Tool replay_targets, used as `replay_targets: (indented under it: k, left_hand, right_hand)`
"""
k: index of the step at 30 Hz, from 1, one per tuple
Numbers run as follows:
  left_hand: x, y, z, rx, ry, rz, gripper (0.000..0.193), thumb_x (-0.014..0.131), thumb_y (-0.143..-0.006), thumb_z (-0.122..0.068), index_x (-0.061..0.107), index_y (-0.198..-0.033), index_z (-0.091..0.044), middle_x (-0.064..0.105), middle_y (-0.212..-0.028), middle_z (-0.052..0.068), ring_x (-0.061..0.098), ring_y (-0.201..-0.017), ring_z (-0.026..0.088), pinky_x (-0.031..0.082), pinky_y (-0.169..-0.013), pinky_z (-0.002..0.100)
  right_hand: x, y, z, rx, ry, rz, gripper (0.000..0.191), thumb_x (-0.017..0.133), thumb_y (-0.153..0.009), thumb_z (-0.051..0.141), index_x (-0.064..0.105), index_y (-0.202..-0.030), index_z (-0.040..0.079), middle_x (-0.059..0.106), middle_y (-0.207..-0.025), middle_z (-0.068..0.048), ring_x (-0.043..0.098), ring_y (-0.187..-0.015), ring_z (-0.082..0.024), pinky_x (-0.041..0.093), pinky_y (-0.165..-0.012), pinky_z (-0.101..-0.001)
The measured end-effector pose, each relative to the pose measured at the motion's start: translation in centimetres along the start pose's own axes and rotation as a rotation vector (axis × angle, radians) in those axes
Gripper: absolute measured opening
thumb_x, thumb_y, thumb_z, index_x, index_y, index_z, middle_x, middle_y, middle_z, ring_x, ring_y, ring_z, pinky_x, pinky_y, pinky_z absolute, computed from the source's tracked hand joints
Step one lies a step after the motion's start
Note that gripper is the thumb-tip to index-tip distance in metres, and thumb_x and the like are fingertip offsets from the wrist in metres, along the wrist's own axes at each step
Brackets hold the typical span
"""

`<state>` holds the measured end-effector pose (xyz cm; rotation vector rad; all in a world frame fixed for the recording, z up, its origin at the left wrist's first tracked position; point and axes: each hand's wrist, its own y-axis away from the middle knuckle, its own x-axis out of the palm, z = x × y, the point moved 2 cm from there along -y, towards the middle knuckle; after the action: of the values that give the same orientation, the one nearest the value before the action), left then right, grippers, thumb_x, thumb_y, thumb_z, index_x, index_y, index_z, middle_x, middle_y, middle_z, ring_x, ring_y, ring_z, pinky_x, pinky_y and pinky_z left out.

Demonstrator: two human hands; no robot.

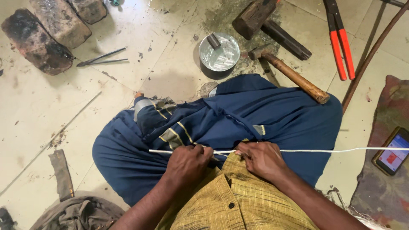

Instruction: The person sits on the floor and repeatedly hammers a long, thin metal rod placed on a cylindrical metal block. They adjust the rod's position frequently and inspect it between strikes.

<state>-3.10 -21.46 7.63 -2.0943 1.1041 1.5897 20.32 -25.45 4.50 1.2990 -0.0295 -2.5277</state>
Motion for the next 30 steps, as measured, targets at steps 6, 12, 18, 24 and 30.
replay_targets:
  k: [6,12,18,24,30]
  left_hand:
    - [-1.2,0.4,-0.2,0.221,0.055,-0.296,0.030,0.072,-0.069,-0.020,0.066,-0.095,-0.008,0.067,-0.079,0.014,0.068,-0.067,0.032,0.055,-0.059,0.045]
    - [-1.8,0.0,-0.2,0.151,0.185,-0.145,0.021,0.069,-0.088,-0.027,0.062,-0.091,-0.007,0.065,-0.078,0.012,0.067,-0.073,0.033,0.053,-0.061,0.047]
    - [-2.1,0.8,3.0,0.128,0.008,-0.292,0.009,0.061,-0.085,-0.020,0.061,-0.089,-0.012,0.066,-0.076,0.009,0.067,-0.069,0.031,0.055,-0.065,0.047]
    - [-1.1,0.9,3.1,0.046,0.051,-0.202,0.011,0.060,-0.091,-0.020,0.060,-0.086,-0.009,0.067,-0.073,0.011,0.067,-0.063,0.032,0.054,-0.056,0.047]
    - [-1.2,0.9,2.8,-0.040,0.077,-0.136,0.012,0.061,-0.085,-0.019,0.062,-0.087,-0.008,0.067,-0.072,0.013,0.068,-0.064,0.035,0.054,-0.056,0.049]
  right_hand:
    - [-0.7,0.2,1.1,-0.093,0.011,-0.008,0.021,0.071,-0.084,0.009,0.072,-0.103,0.019,0.075,-0.086,-0.003,0.070,-0.066,-0.023,0.055,-0.058,-0.0397]
    - [0.2,-1.4,3.5,-0.247,0.112,0.169,0.057,0.082,-0.073,0.031,0.066,-0.124,0.009,0.070,-0.091,-0.011,0.069,-0.077,-0.034,0.054,-0.061,-0.0465]
    - [0.4,-1.4,2.9,-0.195,0.109,-0.041,0.013,0.071,-0.088,0.016,0.067,-0.100,0.011,0.069,-0.081,-0.006,0.068,-0.066,-0.029,0.054,-0.059,-0.0446]
    - [1.2,-1.2,3.0,-0.375,0.146,-0.239,0.012,0.074,-0.087,0.019,0.070,-0.095,0.010,0.060,-0.067,-0.004,0.060,-0.053,-0.021,0.050,-0.049,-0.0387]
    - [1.5,-1.5,3.2,-0.383,0.245,-0.352,0.015,0.075,-0.087,0.023,0.072,-0.088,0.009,0.055,-0.062,-0.004,0.054,-0.047,-0.018,0.044,-0.043,-0.0370]
